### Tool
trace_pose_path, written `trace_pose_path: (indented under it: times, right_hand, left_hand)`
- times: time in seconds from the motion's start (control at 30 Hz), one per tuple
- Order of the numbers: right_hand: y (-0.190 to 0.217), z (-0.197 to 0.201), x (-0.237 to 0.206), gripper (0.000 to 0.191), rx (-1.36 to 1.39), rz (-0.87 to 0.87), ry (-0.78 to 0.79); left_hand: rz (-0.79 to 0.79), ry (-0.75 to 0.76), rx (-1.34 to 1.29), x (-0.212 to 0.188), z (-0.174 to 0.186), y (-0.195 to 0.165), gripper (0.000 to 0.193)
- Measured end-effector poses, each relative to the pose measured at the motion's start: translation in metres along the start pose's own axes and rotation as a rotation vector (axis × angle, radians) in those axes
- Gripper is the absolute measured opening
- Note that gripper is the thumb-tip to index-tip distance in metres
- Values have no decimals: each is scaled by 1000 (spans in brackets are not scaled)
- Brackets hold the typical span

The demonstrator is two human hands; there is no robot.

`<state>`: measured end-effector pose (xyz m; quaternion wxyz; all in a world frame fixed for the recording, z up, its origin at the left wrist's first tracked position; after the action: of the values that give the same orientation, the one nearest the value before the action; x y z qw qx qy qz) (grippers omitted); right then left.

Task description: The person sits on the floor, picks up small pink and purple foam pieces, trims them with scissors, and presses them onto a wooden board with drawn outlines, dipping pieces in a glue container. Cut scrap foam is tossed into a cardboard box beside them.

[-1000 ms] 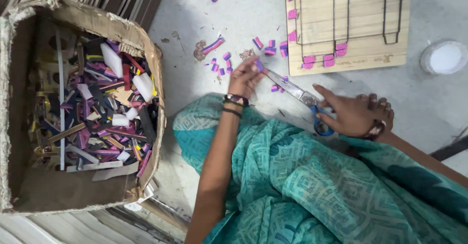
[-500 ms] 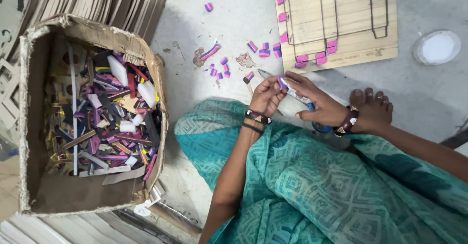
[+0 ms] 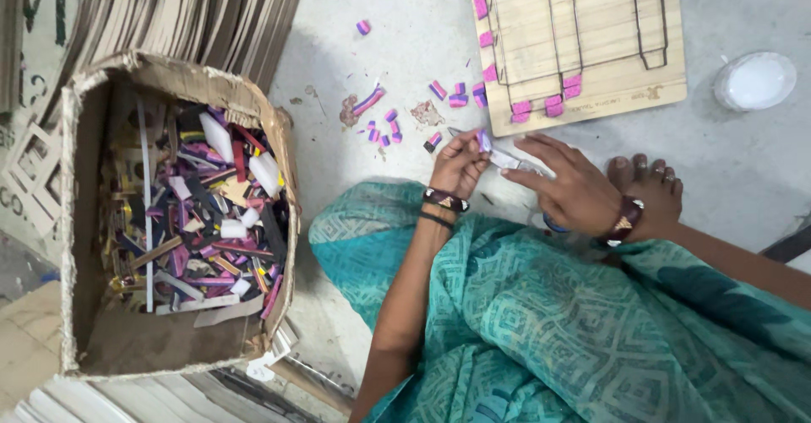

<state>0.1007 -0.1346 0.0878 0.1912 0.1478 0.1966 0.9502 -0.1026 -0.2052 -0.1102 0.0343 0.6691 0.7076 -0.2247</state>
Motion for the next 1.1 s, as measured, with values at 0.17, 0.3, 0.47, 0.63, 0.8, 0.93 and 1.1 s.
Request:
trace_pose_path:
  times: [0.17, 0.3, 0.47, 0.63, 0.8, 0.93, 1.1]
  right_hand:
    - [-19, 5, -19, 61, 143, -327, 46]
    - [-31, 4, -28, 59, 167, -438, 35]
    - [-39, 7, -33, 57, 250, -411, -101]
    - [-44, 5, -34, 58, 272, -462, -74]
    - [-46, 5, -34, 58, 295, -467, -64]
    - [-46, 5, -33, 58, 270, -488, -63]
    - [-44, 5, -33, 58, 261, -489, -78]
  left_hand:
    - [-181, -148, 271, 74, -20, -65, 41]
    - [-344, -226, 560, 160, -71, -122, 31]
    - [-393, -361, 967, 224, -122, -139, 25]
    - [-313, -536, 1227, 256, -143, -134, 20]
    - [-295, -567, 1328, 271, -141, -136, 17]
    - [-312, -495, 1324, 276, -137, -134, 15]
    - [-269, -498, 1367, 277, -135, -129, 11]
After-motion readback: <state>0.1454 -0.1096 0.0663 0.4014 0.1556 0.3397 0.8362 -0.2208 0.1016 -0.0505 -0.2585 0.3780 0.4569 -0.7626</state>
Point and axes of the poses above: each hand's wrist, its own x-axis towards the middle knuckle, its own z-axis out of the back of the hand, y = z × x, the point moved 3 cm from there along x, towards the middle knuckle, and after that the axes turned 11 degrees about -x, right-handed, at the moved point
